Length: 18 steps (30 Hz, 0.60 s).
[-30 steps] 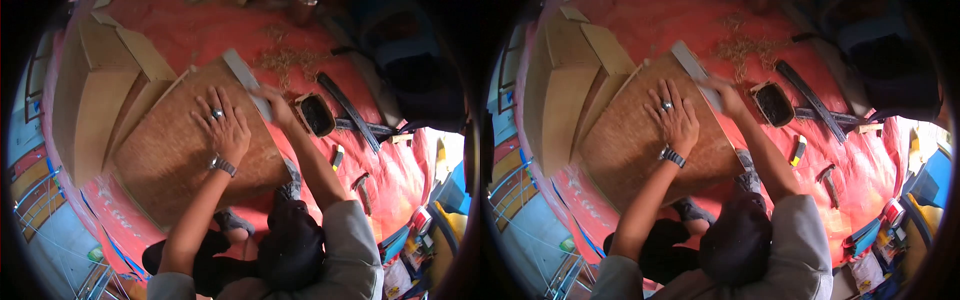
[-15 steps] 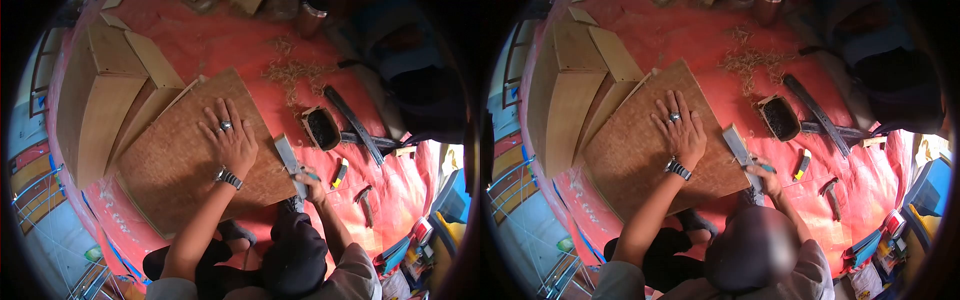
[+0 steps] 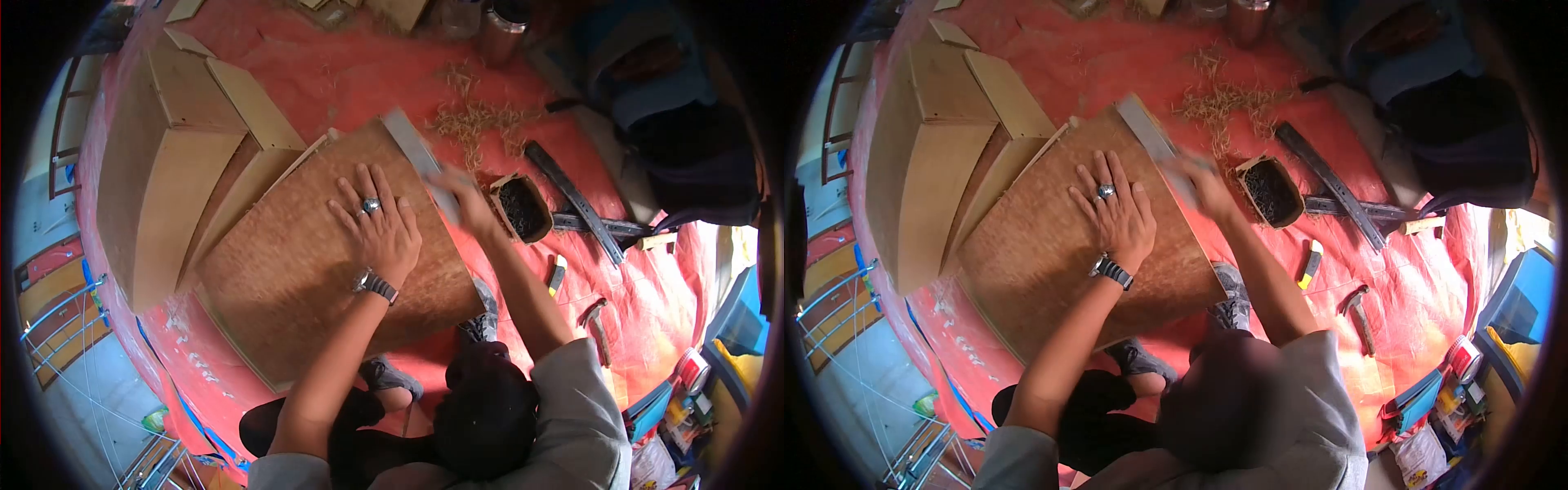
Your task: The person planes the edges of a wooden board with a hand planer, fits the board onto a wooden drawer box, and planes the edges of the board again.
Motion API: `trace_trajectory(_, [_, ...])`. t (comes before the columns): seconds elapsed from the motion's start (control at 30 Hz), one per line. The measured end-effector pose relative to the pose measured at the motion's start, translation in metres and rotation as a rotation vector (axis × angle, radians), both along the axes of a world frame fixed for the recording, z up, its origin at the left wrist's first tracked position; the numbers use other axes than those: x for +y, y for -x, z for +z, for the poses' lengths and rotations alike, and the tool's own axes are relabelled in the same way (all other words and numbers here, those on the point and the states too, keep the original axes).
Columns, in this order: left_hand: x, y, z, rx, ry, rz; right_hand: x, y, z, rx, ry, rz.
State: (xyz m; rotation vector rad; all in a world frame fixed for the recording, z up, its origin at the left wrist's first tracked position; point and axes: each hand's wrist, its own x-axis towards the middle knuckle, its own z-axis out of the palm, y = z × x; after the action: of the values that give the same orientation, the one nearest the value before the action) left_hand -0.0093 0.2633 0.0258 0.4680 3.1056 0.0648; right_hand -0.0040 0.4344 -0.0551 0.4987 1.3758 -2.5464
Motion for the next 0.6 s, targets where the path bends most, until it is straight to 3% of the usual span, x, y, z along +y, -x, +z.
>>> trace_trajectory(0.03, [0.0, -0.001, -0.001, 0.002, -0.001, 0.003, 0.005, -0.047, -0.013, -0.035, -0.039, 0.035])
trace_trajectory(0.1, [0.001, -0.001, -0.003, 0.019, 0.014, -0.004, 0.009, -0.141, -0.013, -0.342, 0.138, 0.011])
trace_trajectory(0.17, [0.0, 0.003, -0.003, 0.023, 0.021, -0.002, 0.012, -0.229, -0.049, -0.302, -0.037, -0.003])
trace_trajectory(0.2, [0.0, 0.002, -0.002, 0.008, 0.019, 0.001, 0.013, -0.224, -0.009, -0.233, 0.161, 0.09])
trace_trajectory(0.23, [0.0, -0.001, -0.003, -0.01, 0.02, 0.004, 0.011, -0.218, -0.017, 0.212, -0.166, 0.095])
trace_trajectory(0.3, [0.0, -0.003, -0.002, -0.032, 0.033, 0.004, 0.011, -0.201, -0.03, 0.383, -0.35, 0.137])
trace_trajectory(0.33, [-0.001, 0.0, -0.001, -0.034, 0.039, 0.004, 0.01, -0.188, -0.03, 0.114, -0.204, 0.18])
trace_trajectory(0.4, [-0.004, 0.002, 0.002, -0.031, 0.027, -0.003, 0.017, -0.184, -0.027, 0.04, -0.269, 0.193])
trace_trajectory(0.47, [-0.001, 0.002, 0.0, -0.024, 0.004, -0.006, 0.052, -0.191, -0.035, 0.47, -0.707, 0.16])
trace_trajectory(0.5, [-0.003, 0.002, 0.0, -0.018, 0.003, -0.007, 0.061, -0.201, -0.021, 0.193, -0.481, 0.116])
trace_trajectory(0.53, [-0.003, 0.001, 0.0, -0.013, 0.005, -0.007, 0.069, -0.205, -0.014, -0.302, 0.022, 0.002])
trace_trajectory(0.6, [-0.002, 0.0, -0.002, 0.004, 0.0, -0.001, 0.074, -0.214, -0.002, -0.469, 0.179, -0.147])
